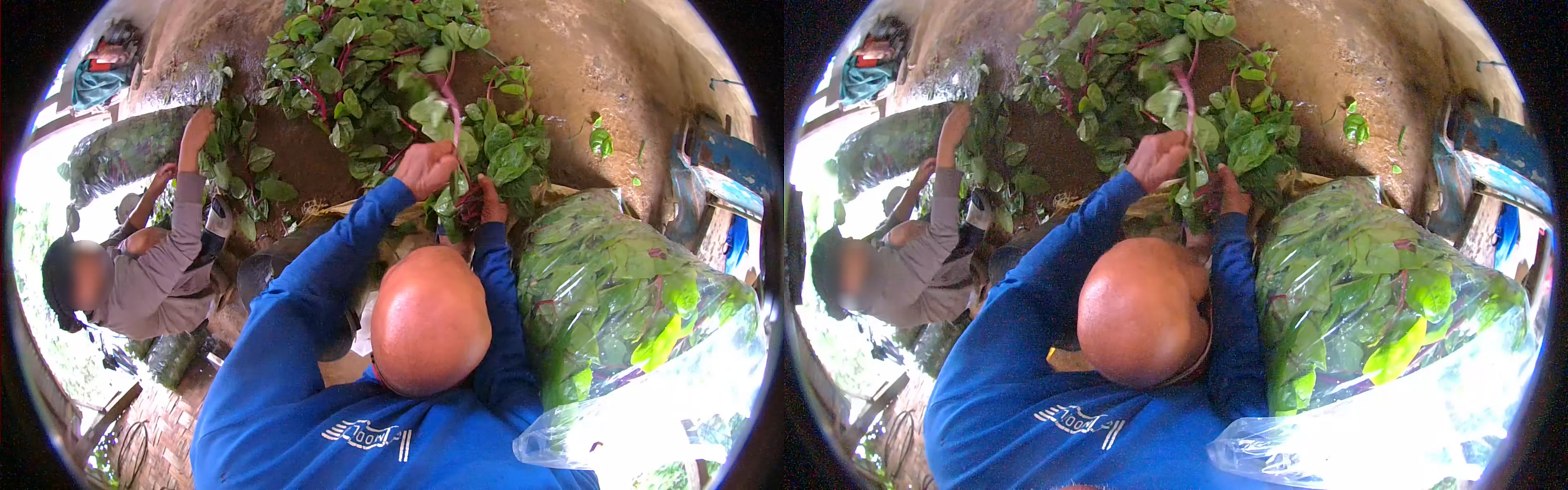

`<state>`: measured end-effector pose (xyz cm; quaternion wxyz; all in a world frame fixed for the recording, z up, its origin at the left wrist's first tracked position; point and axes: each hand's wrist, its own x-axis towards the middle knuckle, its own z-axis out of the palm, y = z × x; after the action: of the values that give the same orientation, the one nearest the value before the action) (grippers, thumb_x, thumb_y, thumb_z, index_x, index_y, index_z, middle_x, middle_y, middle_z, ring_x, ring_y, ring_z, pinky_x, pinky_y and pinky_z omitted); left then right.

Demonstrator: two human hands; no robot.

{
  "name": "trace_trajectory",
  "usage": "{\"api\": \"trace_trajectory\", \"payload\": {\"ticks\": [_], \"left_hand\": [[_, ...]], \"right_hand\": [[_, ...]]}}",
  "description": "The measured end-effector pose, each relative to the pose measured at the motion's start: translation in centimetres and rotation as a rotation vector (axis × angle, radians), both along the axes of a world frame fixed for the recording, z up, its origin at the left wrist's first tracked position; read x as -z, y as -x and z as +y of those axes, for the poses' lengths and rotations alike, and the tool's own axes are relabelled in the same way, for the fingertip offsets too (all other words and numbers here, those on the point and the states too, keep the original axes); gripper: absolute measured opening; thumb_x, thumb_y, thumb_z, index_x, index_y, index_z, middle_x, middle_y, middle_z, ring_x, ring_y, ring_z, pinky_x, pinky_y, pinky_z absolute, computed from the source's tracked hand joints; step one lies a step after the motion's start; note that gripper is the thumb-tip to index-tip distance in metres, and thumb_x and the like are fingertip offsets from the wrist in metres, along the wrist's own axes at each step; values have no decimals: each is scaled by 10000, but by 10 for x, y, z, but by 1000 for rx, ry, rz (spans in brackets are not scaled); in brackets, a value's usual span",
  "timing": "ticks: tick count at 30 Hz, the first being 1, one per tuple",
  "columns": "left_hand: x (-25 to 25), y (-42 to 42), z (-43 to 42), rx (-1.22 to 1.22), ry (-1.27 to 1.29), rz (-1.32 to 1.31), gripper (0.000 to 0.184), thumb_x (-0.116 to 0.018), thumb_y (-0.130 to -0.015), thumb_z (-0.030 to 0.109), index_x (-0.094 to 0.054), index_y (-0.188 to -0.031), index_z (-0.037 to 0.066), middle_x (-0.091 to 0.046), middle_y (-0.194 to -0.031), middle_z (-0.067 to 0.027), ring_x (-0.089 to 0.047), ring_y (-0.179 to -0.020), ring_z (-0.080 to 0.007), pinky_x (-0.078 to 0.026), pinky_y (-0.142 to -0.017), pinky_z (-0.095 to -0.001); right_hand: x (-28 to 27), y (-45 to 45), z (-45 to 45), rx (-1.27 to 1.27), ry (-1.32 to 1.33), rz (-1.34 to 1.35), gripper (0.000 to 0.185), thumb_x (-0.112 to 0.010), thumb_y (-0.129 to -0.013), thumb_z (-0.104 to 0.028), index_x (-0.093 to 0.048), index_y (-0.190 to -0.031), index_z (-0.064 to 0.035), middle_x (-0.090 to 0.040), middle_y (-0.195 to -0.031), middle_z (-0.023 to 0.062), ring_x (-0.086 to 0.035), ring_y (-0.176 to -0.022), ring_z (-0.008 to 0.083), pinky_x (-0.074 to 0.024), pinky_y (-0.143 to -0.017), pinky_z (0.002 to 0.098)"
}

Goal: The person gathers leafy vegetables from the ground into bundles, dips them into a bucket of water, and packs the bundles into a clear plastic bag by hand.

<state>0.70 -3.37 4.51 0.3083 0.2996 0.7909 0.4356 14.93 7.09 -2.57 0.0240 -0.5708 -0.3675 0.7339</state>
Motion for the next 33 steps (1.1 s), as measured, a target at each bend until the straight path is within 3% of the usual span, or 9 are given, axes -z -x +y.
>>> {"api": "trace_trajectory", "payload": {"ticks": [2, 4, 7, 20, 22, 25, 27, 29, 33], "left_hand": [[-7, -4, -1, 151, 30, 71, 252, -469, -789, 257, -527, -743, 16, -486, -601, -187, -527, -553, -315, -403, -527, -417], [2, -4, -2, 384, 190, 129, 258, -456, -788, 265, -522, -760, 17, -515, -664, -237, -548, -660, -410, -409, -569, -481], [21, -9, -4, 519, 295, 275, 277, -470, -790, 294, -537, -787, 25, -544, -682, -234, -563, -691, -419, -424, -597, -513], [26, -24, 12, 482, 192, 217, 287, -463, -799, 320, -566, -801, 52, -580, -693, -219, -563, -665, -430, -438, -590, -527], [31, -26, 16, 587, 249, 265, 307, -471, -784, 338, -572, -774, 49, -580, -683, -216, -567, -660, -425, -443, -584, -522], [26, -29, 20, 606, 288, 309, 319, -484, -765, 352, -572, -740, 46, -583, -680, -210, -568, -654, -423, -447, -582, -518], [25, -29, 18, 614, 292, 315, 317, -492, -761, 344, -564, -705, 39, -590, -694, -201, -565, -640, -426, -446, -581, -521], [27, -29, 16, 635, 256, 322, 306, -494, -767, 338, -566, -727, 43, -594, -716, -209, -567, -676, -428, -448, -604, -519], [31, -18, 0, 541, 108, 228, 312, -479, -791, 337, -569, -789, 38, -598, -758, -220, -576, -731, -418, -443, -641, -524]], "right_hand": [[0, 0, 2, -57, 39, -15, 446, -661, -738, -479, -651, -781, -35, -637, -720, 75, -577, -539, 177, -475, -470, 314], [22, -5, -1, 39, 48, 23, 417, -687, -750, -417, -670, -856, -14, -661, -844, 90, -612, -665, 167, -510, -632, 303], [53, -10, 0, 110, -81, 109, 345, -773, -695, -342, -658, -834, -48, -635, -777, 46, -591, -586, 144, -485, -532, 306], [53, -16, -4, 59, 7, 206, 349, -667, -807, -358, -644, -974, -53, -639, -927, 49, -616, -767, 149, -514, -672, 294], [53, -14, -5, 152, 280, 323, 426, -615, -829, -395, -641, -1061, -38, -627, -869, 23, -587, -819, 145, -470, -784, 291], [73, -20, -10, 137, -9, 470, 426, -610, -834, -405, -632, -1033, -28, -610, -842, 20, -583, -799, 143, -476, -745, 292], [43, -11, -5, 213, 283, 409, 383, -642, -827, -316, -610, -1057, -12, -612, -885, 23, -582, -790, 147, -477, -742, 296], [36, -5, -6, 195, 186, 170, 357, -671, -803, -243, -611, -1053, 5, -620, -940, 23, -586, -798, 138, -470, -764, 293], [37, -1, -5, 155, 17, 136, 348, -692, -778, -231, -632, -1026, 5, -636, -954, 39, -592, -822, 137, -466, -786, 295]]}}
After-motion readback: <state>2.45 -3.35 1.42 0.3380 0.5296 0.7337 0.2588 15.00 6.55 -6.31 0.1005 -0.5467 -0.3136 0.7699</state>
